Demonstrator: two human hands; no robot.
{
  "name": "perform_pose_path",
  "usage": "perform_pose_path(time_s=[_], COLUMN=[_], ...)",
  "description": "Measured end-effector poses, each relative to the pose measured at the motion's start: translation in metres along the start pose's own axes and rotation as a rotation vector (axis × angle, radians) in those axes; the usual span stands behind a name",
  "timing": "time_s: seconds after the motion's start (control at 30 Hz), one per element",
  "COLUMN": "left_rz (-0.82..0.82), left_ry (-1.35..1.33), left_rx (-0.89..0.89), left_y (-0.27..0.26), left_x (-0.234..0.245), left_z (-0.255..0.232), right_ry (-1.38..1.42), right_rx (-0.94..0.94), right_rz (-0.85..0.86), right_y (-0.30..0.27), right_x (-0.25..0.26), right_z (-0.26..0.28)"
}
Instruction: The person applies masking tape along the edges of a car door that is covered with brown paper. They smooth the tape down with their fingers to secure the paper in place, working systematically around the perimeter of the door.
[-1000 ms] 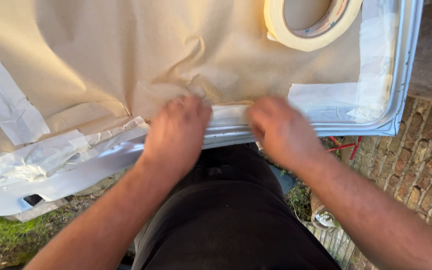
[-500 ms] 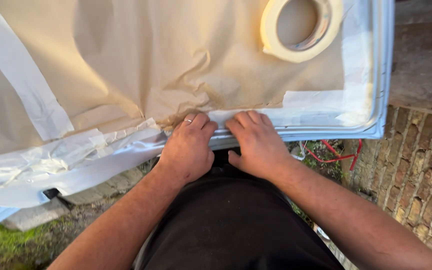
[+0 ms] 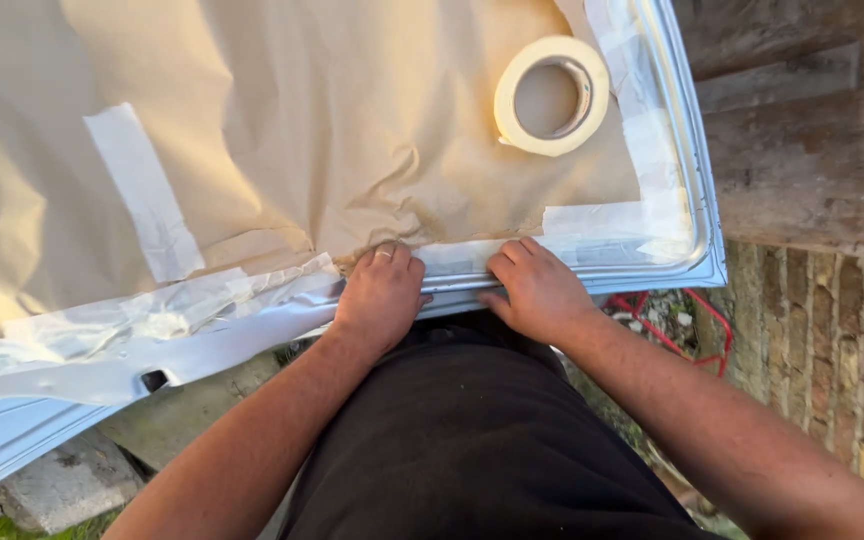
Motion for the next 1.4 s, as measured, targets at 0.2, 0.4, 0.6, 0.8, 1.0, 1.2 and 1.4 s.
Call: perform_pose_path(time_s=[0.2, 0.4, 0.6, 0.8, 1.0, 1.2, 1.4], left_rz=[-0.282, 0.098, 0.257, 0.153, -0.023, -0.167, -0.148], left_ry=[0.026, 0.113, 0.221, -0.048, -0.583, -0.988, -0.932], left_rx=[-0.298, -0.2, -0.144, 0.126, 0.787, 0.767, 0.909], left_y=[-0.014, -0.024, -0.025, -0.038, -0.053, -0.009, -0.023], left_x=[0.041, 0.057, 0.068, 0.136, 0.175, 0.238, 0.22], left_z=[0.001, 0.01, 0.004, -0.002, 0.001, -0.026, -0.013], right_ry=[0.094, -0.045, -0.163, -0.193, -0.354, 0.344, 0.621], right_rx=[0.421, 0.309, 0.332, 0.421, 0.416, 0.66, 0.42], right_rz=[0.024, 0.042, 0.03, -0.507, -0.366, -0.157, -0.076], right_y=[0.01, -0.014, -0.034, 0.007, 0.062, -0.006, -0.035], right_x=[0.0, 0.023, 0.04, 0.108, 0.121, 0.143, 0.129], right_z=[0.011, -0.009, -0.046, -0.069, -0.081, 0.045, 0.065])
Point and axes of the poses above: each hand's wrist, its own y-axis towards the middle knuckle, its own x-axis out of the back of the hand, z = x × y, the point moved 5 cm from there along y, towards the middle knuckle, and after that the axes turned 4 degrees about y, right-handed, at the moved point
